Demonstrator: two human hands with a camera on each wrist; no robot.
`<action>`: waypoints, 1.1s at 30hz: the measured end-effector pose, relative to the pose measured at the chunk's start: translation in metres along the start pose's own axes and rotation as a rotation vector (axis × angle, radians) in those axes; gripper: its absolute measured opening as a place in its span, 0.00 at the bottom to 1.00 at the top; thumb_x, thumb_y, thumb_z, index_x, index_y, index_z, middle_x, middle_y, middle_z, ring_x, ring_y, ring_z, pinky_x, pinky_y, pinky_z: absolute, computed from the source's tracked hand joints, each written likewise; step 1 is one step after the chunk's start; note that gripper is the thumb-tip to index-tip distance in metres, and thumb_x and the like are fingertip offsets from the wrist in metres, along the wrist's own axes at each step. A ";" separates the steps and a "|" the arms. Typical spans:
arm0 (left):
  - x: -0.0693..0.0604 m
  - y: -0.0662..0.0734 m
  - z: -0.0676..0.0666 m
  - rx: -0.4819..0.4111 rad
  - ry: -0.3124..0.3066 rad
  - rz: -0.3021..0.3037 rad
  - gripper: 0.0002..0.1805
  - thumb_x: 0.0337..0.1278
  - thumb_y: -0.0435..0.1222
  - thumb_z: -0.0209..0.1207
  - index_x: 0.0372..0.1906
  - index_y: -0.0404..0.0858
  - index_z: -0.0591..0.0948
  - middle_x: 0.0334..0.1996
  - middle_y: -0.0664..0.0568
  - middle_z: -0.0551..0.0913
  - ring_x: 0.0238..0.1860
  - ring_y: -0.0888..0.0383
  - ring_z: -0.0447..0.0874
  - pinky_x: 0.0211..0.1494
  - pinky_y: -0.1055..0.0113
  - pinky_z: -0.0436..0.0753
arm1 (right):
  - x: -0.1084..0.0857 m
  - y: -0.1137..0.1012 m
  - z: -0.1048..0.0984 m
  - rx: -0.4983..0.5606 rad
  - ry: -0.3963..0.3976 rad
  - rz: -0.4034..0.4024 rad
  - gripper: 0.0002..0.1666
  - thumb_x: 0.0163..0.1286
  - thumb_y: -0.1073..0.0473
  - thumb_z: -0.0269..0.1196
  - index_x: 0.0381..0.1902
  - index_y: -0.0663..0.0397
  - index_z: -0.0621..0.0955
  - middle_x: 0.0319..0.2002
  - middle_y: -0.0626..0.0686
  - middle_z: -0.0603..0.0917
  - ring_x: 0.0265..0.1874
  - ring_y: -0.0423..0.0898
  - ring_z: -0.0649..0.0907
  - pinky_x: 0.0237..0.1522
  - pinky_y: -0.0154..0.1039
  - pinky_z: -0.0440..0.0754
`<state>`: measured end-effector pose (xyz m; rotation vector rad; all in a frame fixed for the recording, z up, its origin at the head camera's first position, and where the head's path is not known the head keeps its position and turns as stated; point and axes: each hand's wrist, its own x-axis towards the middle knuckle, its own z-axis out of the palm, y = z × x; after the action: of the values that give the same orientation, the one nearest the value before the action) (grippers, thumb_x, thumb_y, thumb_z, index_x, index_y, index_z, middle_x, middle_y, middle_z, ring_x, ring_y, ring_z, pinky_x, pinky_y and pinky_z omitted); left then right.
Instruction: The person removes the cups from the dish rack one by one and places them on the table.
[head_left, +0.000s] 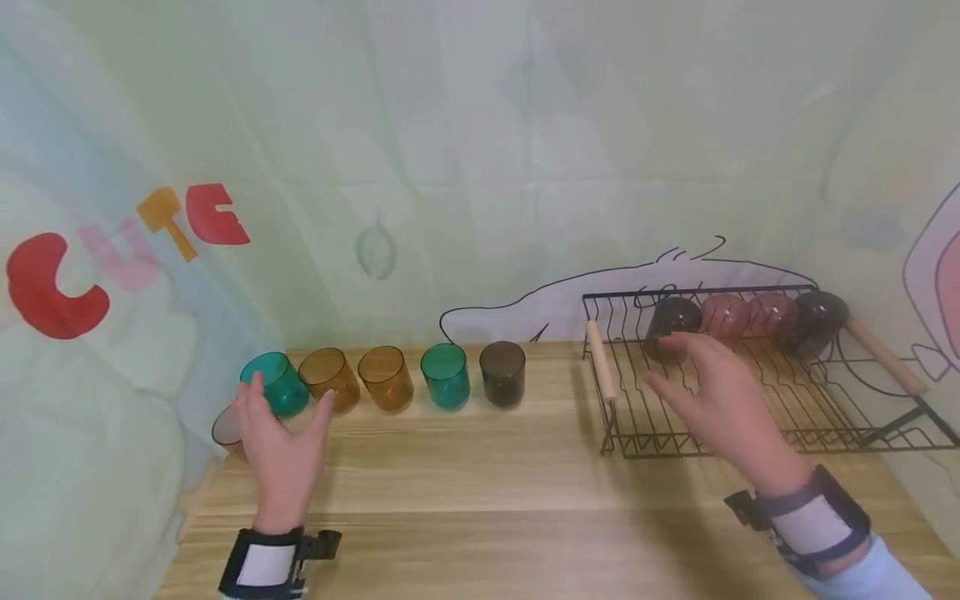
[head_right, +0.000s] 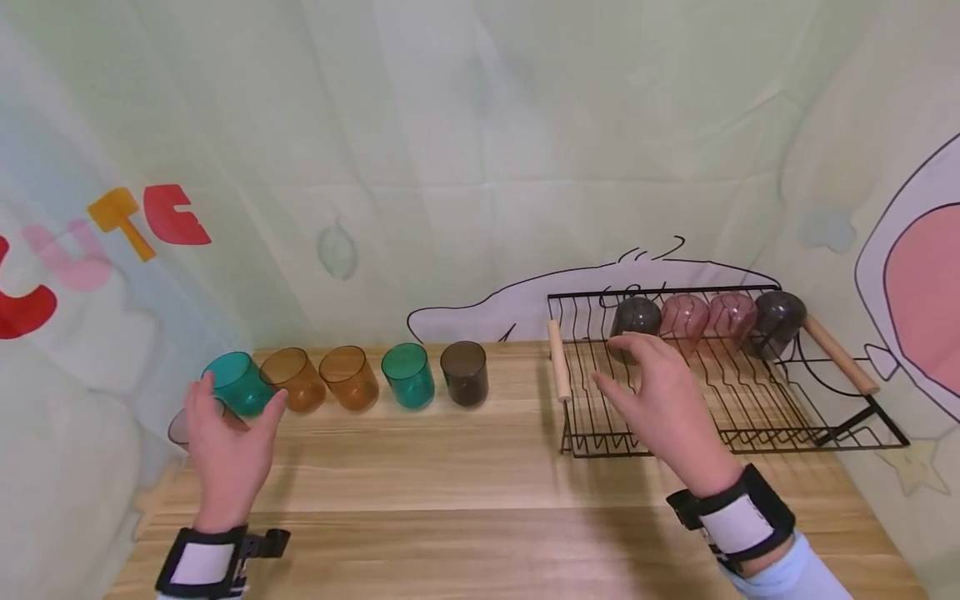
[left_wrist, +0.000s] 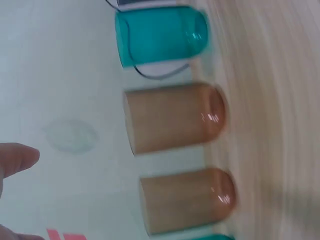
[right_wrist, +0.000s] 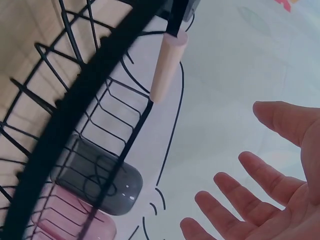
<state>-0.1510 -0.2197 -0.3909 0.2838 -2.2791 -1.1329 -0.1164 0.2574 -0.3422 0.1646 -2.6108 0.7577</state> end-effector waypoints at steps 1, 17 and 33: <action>-0.003 0.006 0.004 -0.004 -0.016 0.016 0.51 0.49 0.51 0.65 0.74 0.46 0.50 0.75 0.50 0.41 0.75 0.51 0.32 0.72 0.38 0.41 | 0.002 0.000 -0.001 -0.004 0.003 -0.006 0.31 0.59 0.47 0.66 0.56 0.56 0.74 0.55 0.58 0.78 0.54 0.56 0.76 0.55 0.57 0.73; -0.062 0.082 0.067 -0.121 -0.321 0.280 0.44 0.48 0.52 0.66 0.70 0.57 0.57 0.68 0.56 0.60 0.69 0.55 0.59 0.68 0.49 0.66 | 0.031 0.014 -0.009 -0.082 0.001 -0.011 0.29 0.58 0.51 0.67 0.55 0.58 0.75 0.47 0.59 0.80 0.35 0.51 0.79 0.34 0.49 0.80; -0.101 0.101 0.105 -0.017 -0.660 0.338 0.43 0.51 0.55 0.62 0.71 0.62 0.53 0.70 0.53 0.59 0.69 0.52 0.58 0.66 0.47 0.68 | 0.071 0.044 0.000 -0.323 -0.168 0.019 0.38 0.52 0.51 0.70 0.58 0.63 0.73 0.64 0.75 0.62 0.60 0.73 0.63 0.56 0.74 0.59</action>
<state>-0.1236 -0.0451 -0.4017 -0.5469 -2.7236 -1.1757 -0.1907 0.2951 -0.3335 0.1117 -2.8539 0.3307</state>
